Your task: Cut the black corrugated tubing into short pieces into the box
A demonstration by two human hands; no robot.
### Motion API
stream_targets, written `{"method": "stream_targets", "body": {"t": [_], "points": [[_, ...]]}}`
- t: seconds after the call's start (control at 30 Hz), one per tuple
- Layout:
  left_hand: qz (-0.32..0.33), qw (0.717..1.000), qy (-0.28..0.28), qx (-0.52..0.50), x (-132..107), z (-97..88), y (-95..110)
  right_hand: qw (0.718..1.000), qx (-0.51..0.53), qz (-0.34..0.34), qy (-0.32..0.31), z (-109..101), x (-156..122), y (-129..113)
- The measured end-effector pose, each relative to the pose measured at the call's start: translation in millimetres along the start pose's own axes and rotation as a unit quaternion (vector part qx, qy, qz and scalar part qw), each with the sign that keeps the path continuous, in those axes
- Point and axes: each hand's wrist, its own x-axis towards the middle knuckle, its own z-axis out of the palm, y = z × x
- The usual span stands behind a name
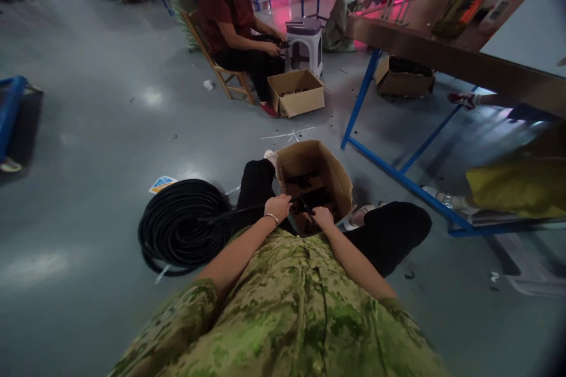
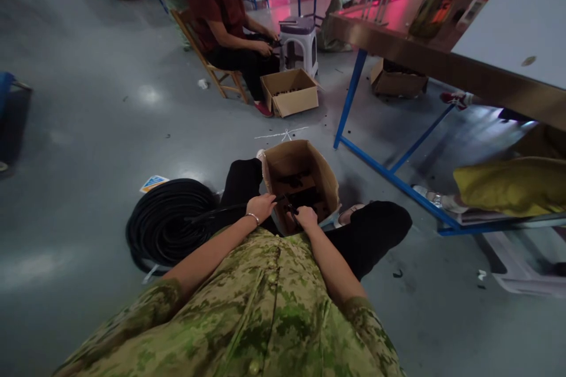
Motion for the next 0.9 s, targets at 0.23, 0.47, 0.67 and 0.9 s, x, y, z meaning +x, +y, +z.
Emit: {"method": "stream_targets", "body": {"t": [0.23, 0.47, 0.67, 0.9], "points": [[0.078, 0.997, 0.015, 0.01, -5.4, 0.7, 3.1, 0.998, 0.054, -0.014, -0.016, 1.4, 7.1, 4.9], [0.071, 0.997, 0.028, 0.013, -5.4, 4.0, 1.9, 0.998, 0.056, -0.039, -0.015, 0.3, 9.9, 6.2], [0.024, 1.0, 0.019, -0.001, -4.9, 1.3, 2.6, 0.999, 0.033, -0.02, 0.024, -1.0, 4.7, 4.7], [-0.028, 0.998, 0.032, -0.036, -3.9, -1.2, 1.8, 0.978, 0.206, 0.026, -0.025, -4.5, 5.0, 4.1]]}}
